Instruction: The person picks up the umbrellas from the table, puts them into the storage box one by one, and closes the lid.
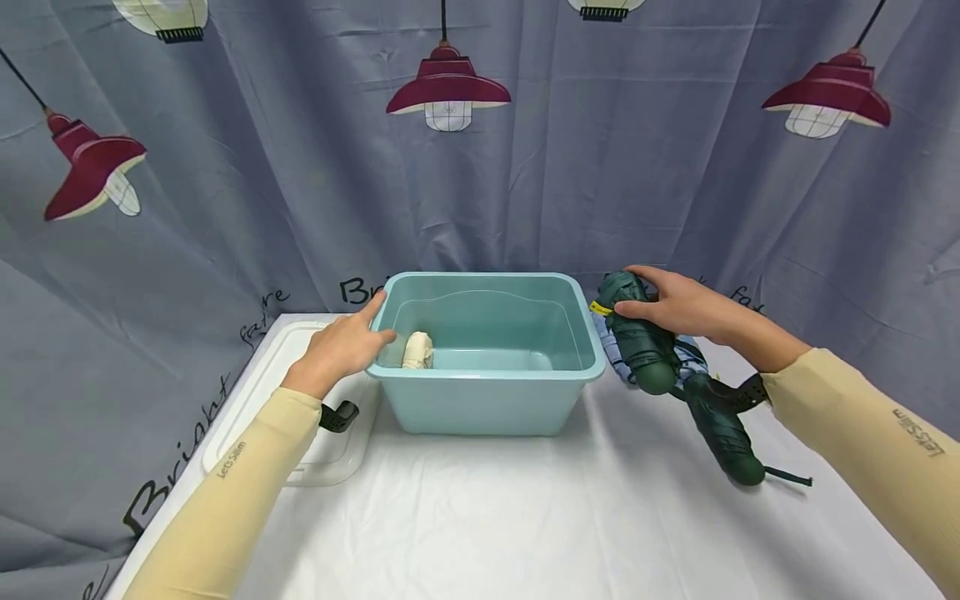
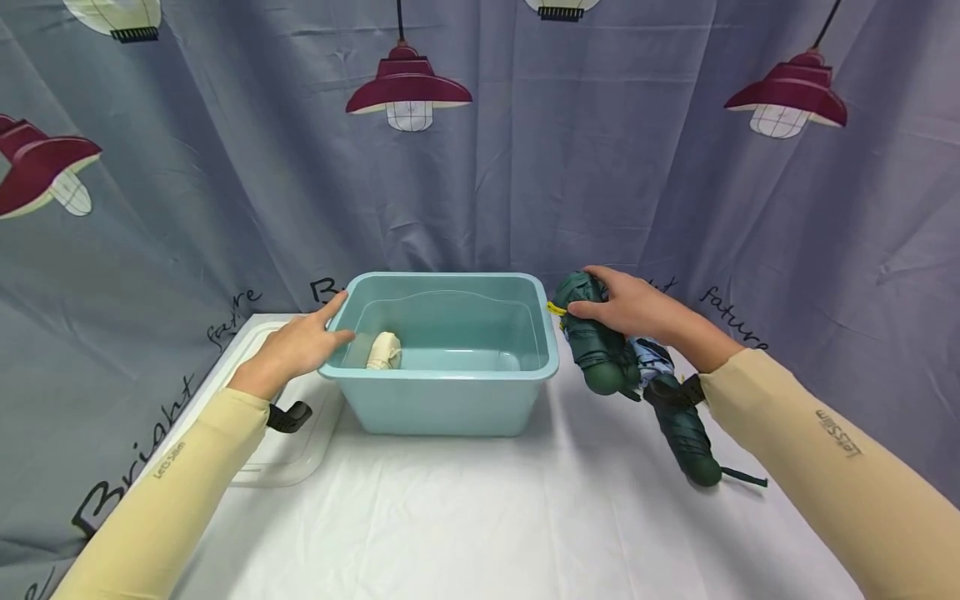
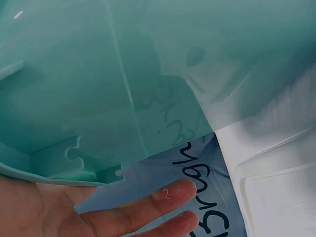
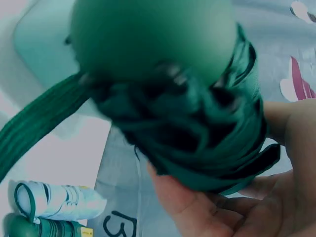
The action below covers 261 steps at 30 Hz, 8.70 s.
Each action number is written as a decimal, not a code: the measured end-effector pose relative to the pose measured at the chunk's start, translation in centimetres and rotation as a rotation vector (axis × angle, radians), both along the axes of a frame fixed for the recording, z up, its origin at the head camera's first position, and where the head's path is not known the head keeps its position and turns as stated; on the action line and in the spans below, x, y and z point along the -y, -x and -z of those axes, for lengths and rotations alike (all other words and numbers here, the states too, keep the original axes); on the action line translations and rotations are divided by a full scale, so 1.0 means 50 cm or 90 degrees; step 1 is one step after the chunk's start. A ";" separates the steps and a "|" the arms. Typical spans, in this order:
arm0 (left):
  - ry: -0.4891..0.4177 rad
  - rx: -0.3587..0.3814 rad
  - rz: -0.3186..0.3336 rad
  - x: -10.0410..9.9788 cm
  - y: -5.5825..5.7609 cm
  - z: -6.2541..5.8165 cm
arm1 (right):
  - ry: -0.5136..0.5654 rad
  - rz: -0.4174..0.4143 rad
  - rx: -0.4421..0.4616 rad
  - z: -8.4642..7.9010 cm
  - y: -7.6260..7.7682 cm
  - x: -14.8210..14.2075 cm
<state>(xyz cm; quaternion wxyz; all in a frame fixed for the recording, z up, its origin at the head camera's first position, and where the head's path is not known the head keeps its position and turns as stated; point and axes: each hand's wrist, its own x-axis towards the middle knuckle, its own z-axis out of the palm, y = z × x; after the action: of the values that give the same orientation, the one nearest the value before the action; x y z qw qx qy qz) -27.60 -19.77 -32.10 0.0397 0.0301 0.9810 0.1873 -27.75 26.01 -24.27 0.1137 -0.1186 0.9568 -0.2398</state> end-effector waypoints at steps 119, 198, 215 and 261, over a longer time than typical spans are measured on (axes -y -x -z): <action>0.028 0.019 -0.020 -0.008 -0.004 -0.003 | -0.110 -0.146 0.467 0.162 0.216 0.536; 0.020 0.000 -0.001 0.000 0.021 0.008 | 0.035 -0.297 0.138 -0.010 0.037 0.172; 0.010 0.000 0.002 0.007 0.022 0.008 | 0.063 -0.182 0.083 -0.004 -0.007 0.021; 0.018 -0.003 0.000 0.004 0.021 0.004 | 0.069 -0.054 0.160 0.172 -0.024 -0.252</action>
<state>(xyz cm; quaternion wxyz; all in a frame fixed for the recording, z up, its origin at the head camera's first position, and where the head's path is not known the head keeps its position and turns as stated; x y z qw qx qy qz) -28.66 -19.95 -32.29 0.0378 0.0298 0.9836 0.1736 -26.57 38.59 -32.90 0.2364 -0.1341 0.9148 -0.2987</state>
